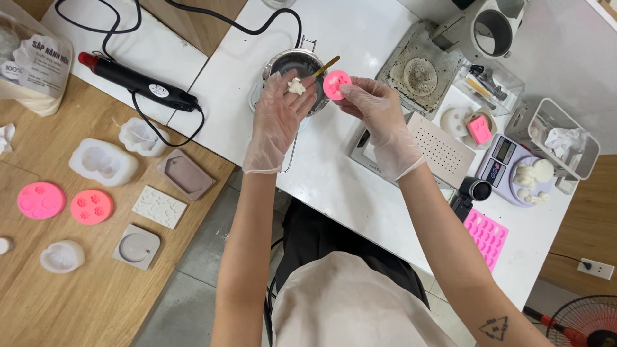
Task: Demolding wax shapes from silicone molds and cleaning off excess wax at a workshop table.
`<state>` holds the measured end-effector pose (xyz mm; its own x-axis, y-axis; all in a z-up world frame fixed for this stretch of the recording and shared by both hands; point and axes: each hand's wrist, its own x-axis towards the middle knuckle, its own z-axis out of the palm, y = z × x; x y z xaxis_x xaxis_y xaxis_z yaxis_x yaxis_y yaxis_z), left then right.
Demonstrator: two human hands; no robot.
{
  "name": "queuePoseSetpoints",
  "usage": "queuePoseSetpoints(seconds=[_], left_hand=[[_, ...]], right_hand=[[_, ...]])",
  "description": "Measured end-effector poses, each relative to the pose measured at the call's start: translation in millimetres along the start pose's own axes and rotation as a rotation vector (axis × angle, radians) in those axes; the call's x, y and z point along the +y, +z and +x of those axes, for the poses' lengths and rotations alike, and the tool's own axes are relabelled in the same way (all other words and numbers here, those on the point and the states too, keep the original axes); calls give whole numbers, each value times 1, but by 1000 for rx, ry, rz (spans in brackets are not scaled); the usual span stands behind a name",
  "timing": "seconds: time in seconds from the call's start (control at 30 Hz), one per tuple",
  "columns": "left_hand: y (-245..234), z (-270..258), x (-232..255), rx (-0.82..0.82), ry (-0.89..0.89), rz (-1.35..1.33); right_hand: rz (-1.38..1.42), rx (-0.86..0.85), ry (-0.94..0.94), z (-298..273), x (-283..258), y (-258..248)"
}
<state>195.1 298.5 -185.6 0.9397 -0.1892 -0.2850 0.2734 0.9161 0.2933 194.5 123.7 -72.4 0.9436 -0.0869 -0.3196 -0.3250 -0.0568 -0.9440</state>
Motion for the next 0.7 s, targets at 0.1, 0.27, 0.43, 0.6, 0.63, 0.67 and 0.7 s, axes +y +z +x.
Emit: queuePoseSetpoints(seconds=[0.1, 0.27, 0.43, 0.6, 0.63, 0.67, 0.7], left_hand=[[13, -2, 6, 63, -25, -8], [47, -14, 7, 226, -22, 446], [67, -36, -5, 248, 172, 818], [67, -29, -16, 231, 259, 692], [62, -27, -18, 207, 305, 698], [56, -24, -18, 185, 352, 705], [56, -25, -20, 184, 352, 705]], right_hand=[[30, 10, 24, 1, 4, -4], [-21, 21, -4, 3, 8, -2], [-68, 16, -36, 8, 14, 5], [-135, 5, -39, 7, 9, 11], [-151, 5, -46, 9, 11, 12], [-166, 3, -52, 11, 12, 13], [-166, 4, -51, 13, 13, 14]])
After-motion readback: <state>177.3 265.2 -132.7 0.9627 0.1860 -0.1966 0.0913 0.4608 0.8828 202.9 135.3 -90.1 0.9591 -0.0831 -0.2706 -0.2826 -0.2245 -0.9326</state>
